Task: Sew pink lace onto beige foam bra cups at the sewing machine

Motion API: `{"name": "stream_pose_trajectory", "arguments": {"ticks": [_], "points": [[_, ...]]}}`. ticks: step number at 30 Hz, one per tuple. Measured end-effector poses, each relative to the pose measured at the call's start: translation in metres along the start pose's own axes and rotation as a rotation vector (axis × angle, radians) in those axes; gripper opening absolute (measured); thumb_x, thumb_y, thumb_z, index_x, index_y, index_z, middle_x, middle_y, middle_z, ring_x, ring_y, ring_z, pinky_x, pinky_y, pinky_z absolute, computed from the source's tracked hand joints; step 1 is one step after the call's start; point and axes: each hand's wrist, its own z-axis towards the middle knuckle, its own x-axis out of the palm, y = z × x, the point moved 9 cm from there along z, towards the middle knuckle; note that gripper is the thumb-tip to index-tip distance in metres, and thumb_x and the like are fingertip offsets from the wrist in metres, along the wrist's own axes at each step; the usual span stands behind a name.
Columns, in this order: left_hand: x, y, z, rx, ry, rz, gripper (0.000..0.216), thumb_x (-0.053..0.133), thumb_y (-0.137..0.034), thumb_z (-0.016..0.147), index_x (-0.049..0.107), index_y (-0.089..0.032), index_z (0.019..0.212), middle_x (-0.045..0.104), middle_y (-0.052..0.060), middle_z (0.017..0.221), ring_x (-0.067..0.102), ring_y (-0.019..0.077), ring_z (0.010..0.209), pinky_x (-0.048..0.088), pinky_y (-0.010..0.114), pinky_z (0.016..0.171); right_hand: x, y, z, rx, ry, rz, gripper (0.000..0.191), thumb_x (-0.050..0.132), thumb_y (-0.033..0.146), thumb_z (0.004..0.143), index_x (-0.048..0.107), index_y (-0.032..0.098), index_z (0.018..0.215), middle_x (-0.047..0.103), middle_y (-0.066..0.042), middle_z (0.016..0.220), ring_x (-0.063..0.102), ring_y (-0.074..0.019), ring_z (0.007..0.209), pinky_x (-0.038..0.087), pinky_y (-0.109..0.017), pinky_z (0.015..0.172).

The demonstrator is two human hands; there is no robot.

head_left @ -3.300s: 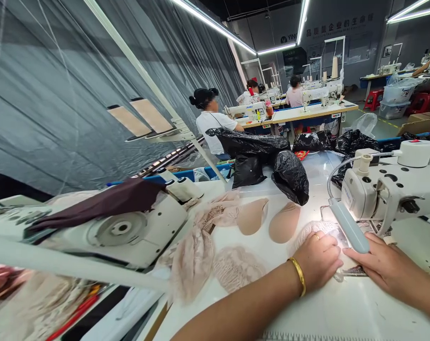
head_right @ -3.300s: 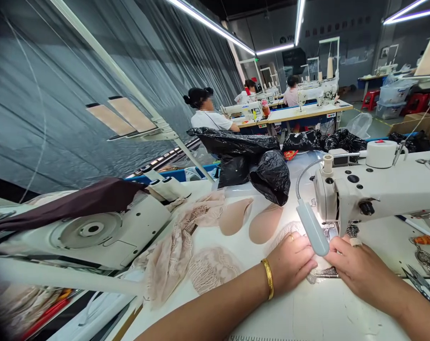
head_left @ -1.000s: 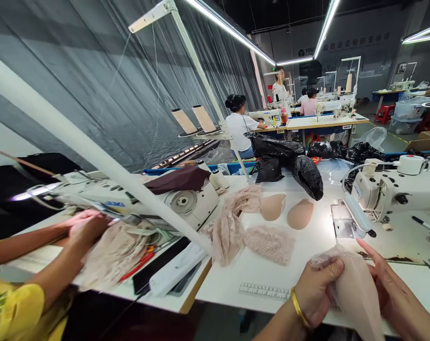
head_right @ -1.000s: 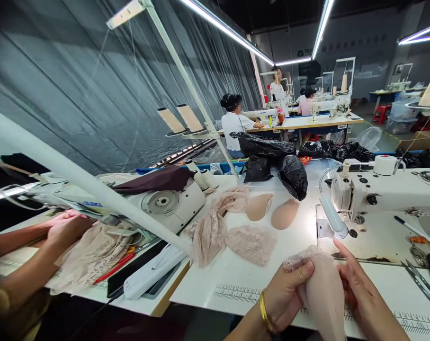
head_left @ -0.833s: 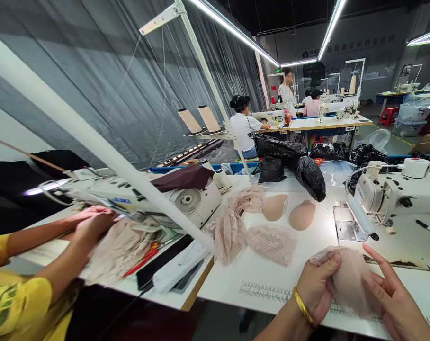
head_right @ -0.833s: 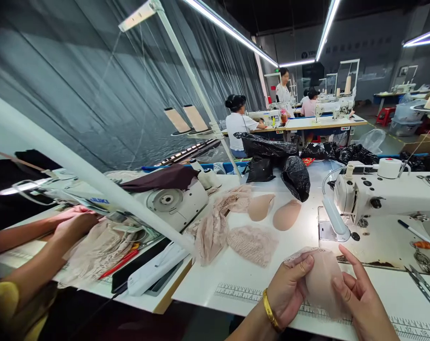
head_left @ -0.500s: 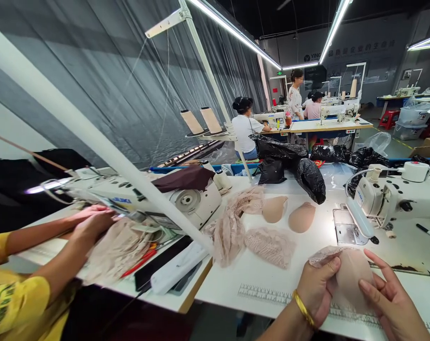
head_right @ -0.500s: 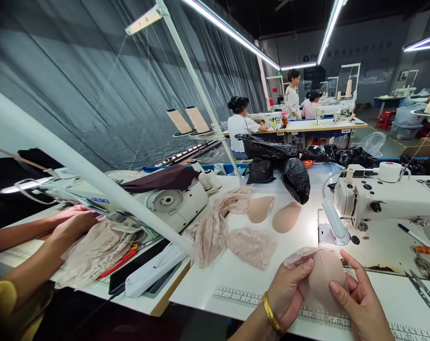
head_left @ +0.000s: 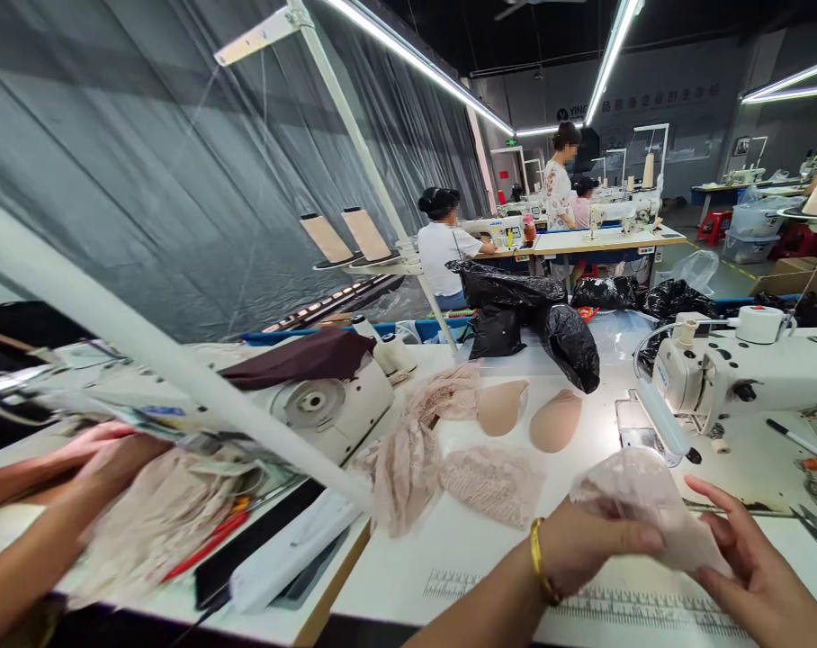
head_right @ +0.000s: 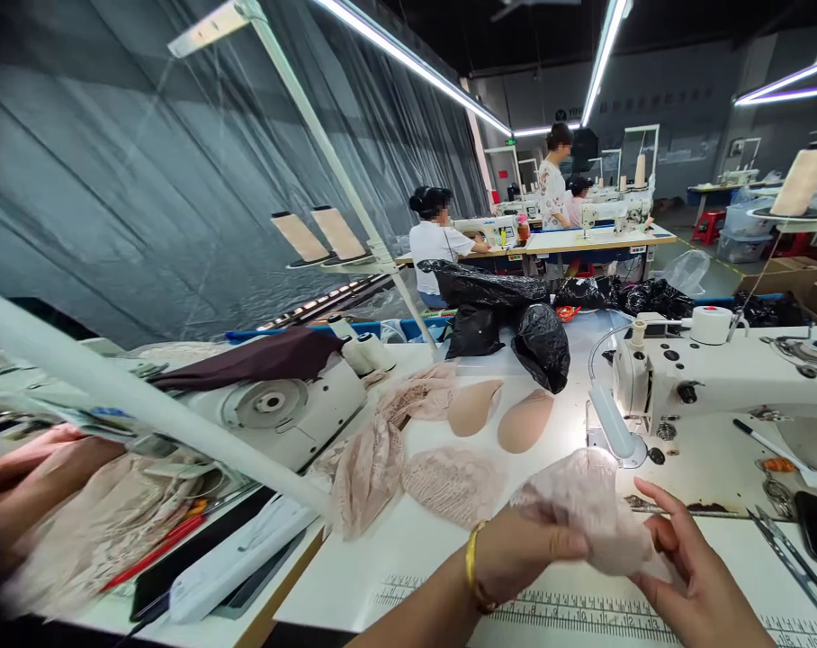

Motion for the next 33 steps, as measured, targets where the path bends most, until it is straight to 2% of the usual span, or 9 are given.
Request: {"name": "stream_pose_trajectory", "arguments": {"ticks": [1,3,4,6,8,13,18,21,33], "points": [[0.008,-0.006,-0.001,0.040,0.151,0.217,0.044,0.095,-0.055,0.066,0.084,-0.022,0.094,0.077,0.007,0.089,0.072,0.0291,0.092,0.052,0.043,0.096,-0.004,0.012,0.009,-0.150,0.055,-0.140,0.044,0.061,0.042,0.102,0.056,0.032,0.145,0.074,-0.005,0.101,0.071,-0.0223,0.089,0.058,-0.032,0.079],[0.021,-0.008,-0.001,0.175,0.403,0.715,0.016,0.088,-0.038,0.074,0.080,-0.026,0.079,0.076,0.005,0.086,0.071,0.0307,0.094,0.044,0.048,0.104,0.002,0.039,0.022,-0.520,0.232,-0.456,0.017,0.057,0.030,0.105,0.072,0.032,0.111,0.075,-0.003,0.098,0.067,-0.0221,0.090,0.053,-0.034,0.080],[0.023,-0.004,0.003,0.238,0.489,0.953,0.009,0.084,-0.025,0.074,0.075,-0.025,0.071,0.077,0.004,0.087,0.070,0.0305,0.096,0.038,0.049,0.108,0.003,0.044,0.032,-0.605,0.267,-0.615,0.019,0.055,0.026,0.107,0.072,0.031,0.104,0.075,-0.002,0.099,0.066,-0.0222,0.092,0.052,-0.035,0.083],[0.018,0.010,0.018,0.300,0.595,1.311,0.019,0.075,-0.005,0.067,0.069,-0.022,0.065,0.078,0.004,0.093,0.067,0.0299,0.101,0.029,0.052,0.110,0.008,0.047,0.050,-0.723,0.359,-0.807,0.026,0.049,0.021,0.109,0.071,0.027,0.096,0.075,-0.002,0.097,0.064,-0.0215,0.090,0.050,-0.035,0.083],[0.009,0.019,0.037,0.329,0.614,1.464,0.020,0.073,-0.003,0.064,0.070,-0.022,0.068,0.077,0.004,0.099,0.066,0.0277,0.097,0.028,0.052,0.108,0.008,0.047,0.066,-0.745,0.359,-0.869,0.032,0.045,0.014,0.107,0.070,0.025,0.091,0.074,-0.003,0.094,0.063,-0.0208,0.090,0.050,-0.032,0.078],[-0.006,0.024,0.057,0.356,0.510,1.480,0.017,0.076,-0.011,0.069,0.076,-0.025,0.080,0.075,0.004,0.104,0.065,0.0258,0.091,0.031,0.051,0.104,0.001,0.036,0.071,-0.614,0.384,-0.812,0.041,0.041,0.002,0.099,0.073,0.027,0.106,0.075,-0.004,0.109,0.064,-0.0214,0.111,0.051,-0.030,0.082],[-0.005,0.021,0.053,0.380,0.382,1.459,0.017,0.072,-0.013,0.071,0.075,-0.026,0.082,0.075,0.006,0.109,0.064,0.0272,0.091,0.033,0.053,0.103,-0.006,0.029,0.070,-0.515,0.359,-0.796,0.035,0.045,0.012,0.104,0.075,0.029,0.109,0.076,-0.004,0.104,0.066,-0.0212,0.098,0.052,-0.031,0.076],[-0.001,0.020,0.052,0.410,0.327,1.447,0.017,0.067,-0.014,0.074,0.075,-0.026,0.082,0.075,0.008,0.109,0.063,0.0295,0.093,0.034,0.054,0.101,-0.008,0.027,0.075,-0.496,0.331,-0.802,0.035,0.044,0.016,0.106,0.076,0.030,0.111,0.077,-0.004,0.108,0.067,-0.0226,0.102,0.055,-0.033,0.081],[0.000,0.026,0.051,0.370,0.263,1.373,0.018,0.066,-0.015,0.074,0.076,-0.026,0.085,0.072,0.011,0.119,0.062,0.0319,0.099,0.032,0.055,0.101,-0.017,0.020,0.077,-0.465,0.210,-0.859,0.040,0.045,0.013,0.098,0.079,0.034,0.102,0.079,-0.002,0.104,0.072,-0.0251,0.094,0.060,-0.037,0.083]]}}
